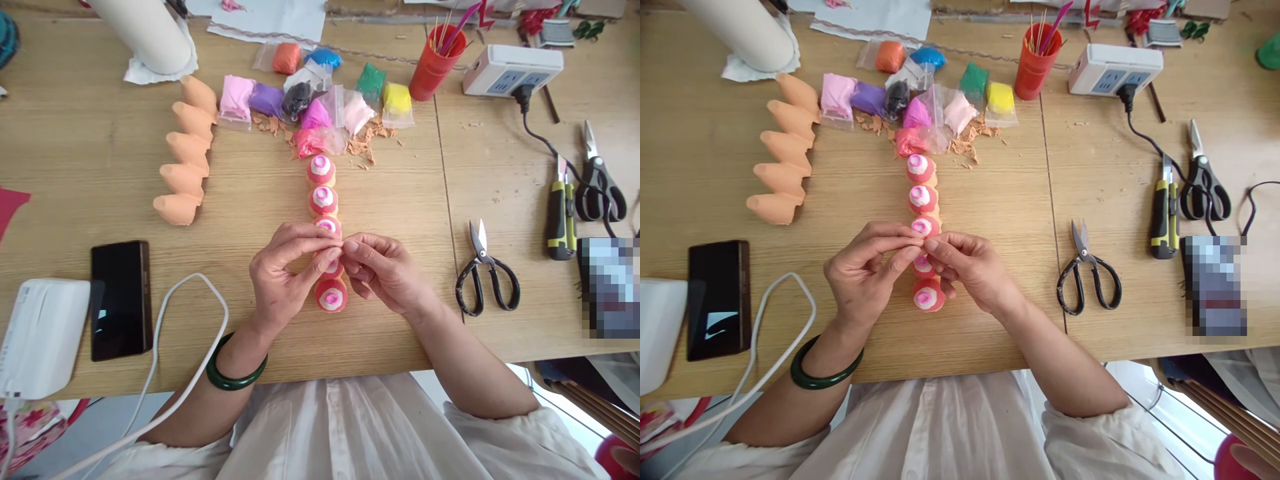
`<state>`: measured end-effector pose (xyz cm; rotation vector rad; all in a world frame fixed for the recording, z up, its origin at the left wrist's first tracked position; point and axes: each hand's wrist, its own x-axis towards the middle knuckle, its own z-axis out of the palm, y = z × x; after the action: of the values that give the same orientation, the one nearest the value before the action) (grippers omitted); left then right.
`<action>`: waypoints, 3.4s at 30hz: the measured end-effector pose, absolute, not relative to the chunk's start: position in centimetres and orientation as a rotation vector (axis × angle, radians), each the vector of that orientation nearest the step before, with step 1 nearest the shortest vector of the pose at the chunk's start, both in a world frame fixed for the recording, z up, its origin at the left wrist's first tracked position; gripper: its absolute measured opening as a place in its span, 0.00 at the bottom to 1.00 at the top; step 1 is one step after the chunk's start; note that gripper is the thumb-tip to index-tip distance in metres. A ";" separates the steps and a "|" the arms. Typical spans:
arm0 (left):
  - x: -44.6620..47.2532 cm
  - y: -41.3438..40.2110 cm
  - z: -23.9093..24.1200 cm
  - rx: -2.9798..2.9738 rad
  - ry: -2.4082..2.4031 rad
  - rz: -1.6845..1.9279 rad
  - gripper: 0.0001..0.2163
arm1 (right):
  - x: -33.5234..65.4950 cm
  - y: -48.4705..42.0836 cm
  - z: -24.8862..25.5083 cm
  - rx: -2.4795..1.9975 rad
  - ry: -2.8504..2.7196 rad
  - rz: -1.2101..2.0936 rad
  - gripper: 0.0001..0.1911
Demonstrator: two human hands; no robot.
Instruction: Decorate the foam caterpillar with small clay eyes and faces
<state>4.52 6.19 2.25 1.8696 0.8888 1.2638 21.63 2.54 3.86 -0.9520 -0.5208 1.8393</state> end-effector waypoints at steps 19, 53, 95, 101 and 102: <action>4.5 6.2 2.1 1.807 0.917 1.263 0.04 | 21.5 2.3 3.6 -1.049 -0.599 1.704 0.17; 4.4 6.1 2.0 1.818 0.933 1.196 0.09 | 21.4 2.3 3.7 -1.154 -0.723 1.524 0.19; 4.5 6.1 2.2 1.824 0.889 1.293 0.05 | 21.5 2.4 4.0 -1.044 -0.569 1.767 0.20; 4.7 6.2 2.3 1.958 0.880 1.271 0.11 | 21.5 2.4 4.0 -0.993 -0.572 1.806 0.21; 4.7 6.3 2.3 1.968 0.880 1.264 0.10 | 21.5 2.4 4.0 -0.977 -0.561 1.819 0.20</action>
<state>4.67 6.26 2.34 1.9677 0.8801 1.2640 21.54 2.43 3.98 -0.9772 -0.5608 1.8193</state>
